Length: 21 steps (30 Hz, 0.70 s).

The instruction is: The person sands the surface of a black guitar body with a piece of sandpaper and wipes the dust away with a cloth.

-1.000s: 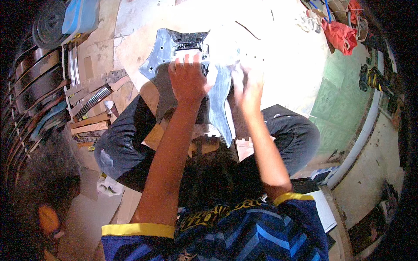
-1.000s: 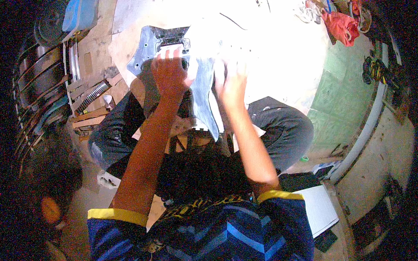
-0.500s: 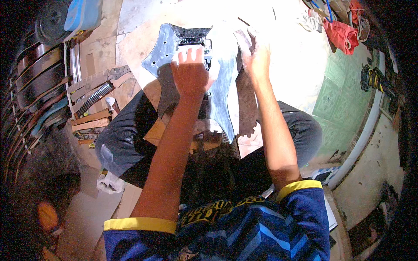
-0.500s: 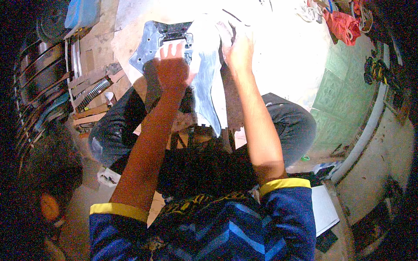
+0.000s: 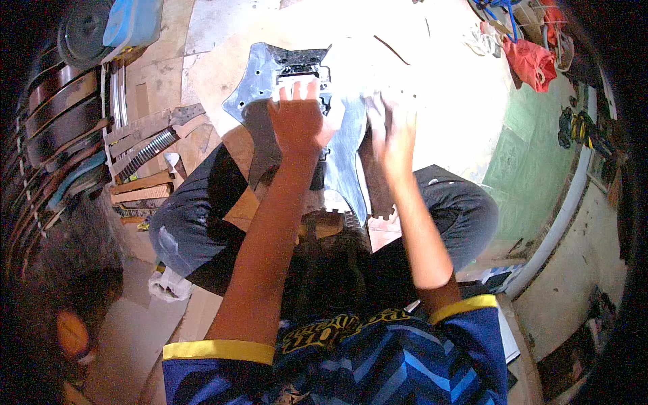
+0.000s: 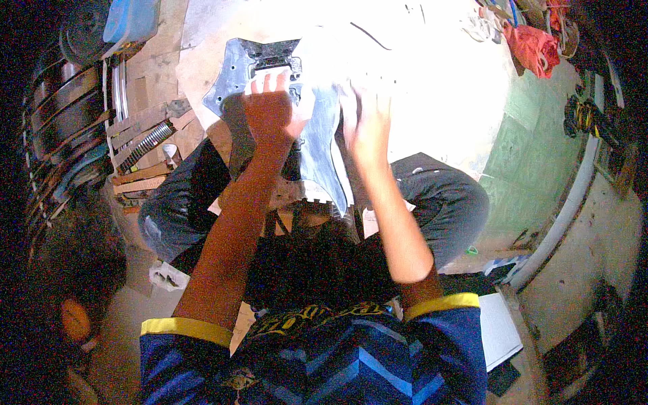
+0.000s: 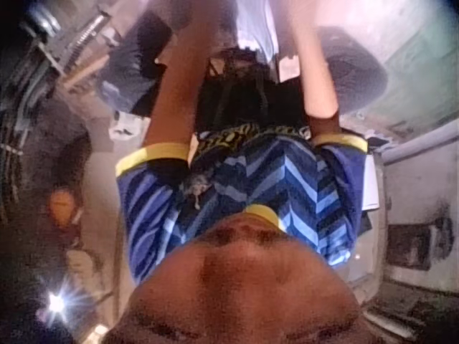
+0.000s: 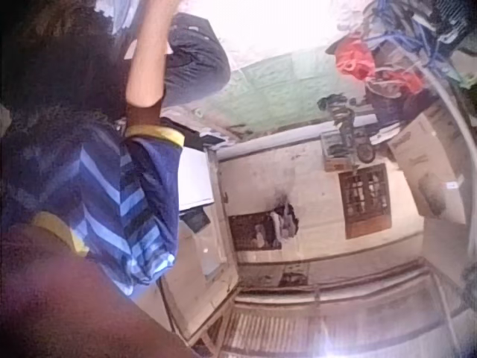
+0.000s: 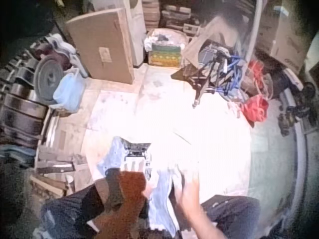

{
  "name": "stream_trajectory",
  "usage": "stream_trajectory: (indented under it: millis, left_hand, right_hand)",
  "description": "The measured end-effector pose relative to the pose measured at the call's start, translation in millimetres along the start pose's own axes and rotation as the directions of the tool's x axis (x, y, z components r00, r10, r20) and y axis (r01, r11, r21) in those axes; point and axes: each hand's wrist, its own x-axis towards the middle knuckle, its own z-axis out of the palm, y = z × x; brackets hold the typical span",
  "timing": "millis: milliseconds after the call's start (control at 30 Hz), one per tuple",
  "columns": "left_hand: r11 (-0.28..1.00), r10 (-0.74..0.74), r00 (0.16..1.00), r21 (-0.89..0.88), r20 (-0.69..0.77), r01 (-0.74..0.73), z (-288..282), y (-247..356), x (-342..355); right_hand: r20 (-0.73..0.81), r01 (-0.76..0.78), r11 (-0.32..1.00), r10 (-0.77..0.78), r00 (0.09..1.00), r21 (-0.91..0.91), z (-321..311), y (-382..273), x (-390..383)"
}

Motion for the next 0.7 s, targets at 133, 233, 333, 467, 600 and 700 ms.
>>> stream_trajectory:
  millis: [133, 233, 333, 467, 600, 700]
  left_hand:
    - [1.0, 0.024, 0.998, -0.001, -0.057, -0.024, 3.0, 0.1, -1.7]
    - [0.998, 0.04, 0.997, -0.045, -0.069, -0.044, 7.8, -1.1, -1.4]
    - [1.0, 0.019, 0.998, -0.024, -0.067, -0.021, 8.9, -1.2, -2.1]
    - [1.0, -0.011, 1.0, 0.013, -0.027, 0.012, 5.8, 0.0, -4.2]
    - [0.999, 0.044, 0.998, -0.027, -0.049, -0.046, 9.7, 0.8, -2.9]
    - [1.0, 0.003, 0.999, -0.007, 0.053, -0.003, -0.1, -0.1, -3.0]
  right_hand:
    - [-0.005, 0.066, 0.998, -0.066, 0.998, -0.016, 7.3, 8.6, 7.6]
    - [0.093, -0.12, 0.978, 0.105, 0.99, 0.17, 17.9, 11.3, 76.6]
    - [0.07, 0.028, 0.999, -0.026, 0.997, -0.03, 11.4, 14.1, 48.7]
    - [0.022, 0.048, 0.998, -0.049, 0.999, 0.049, 1.8, 12.4, 2.8]
    - [0.134, -0.104, 0.992, 0.093, 0.987, 0.075, 18.3, 14.0, 84.6]
    - [0.019, 0.112, 0.993, -0.111, 0.994, -0.044, 22.0, 20.0, 70.8]
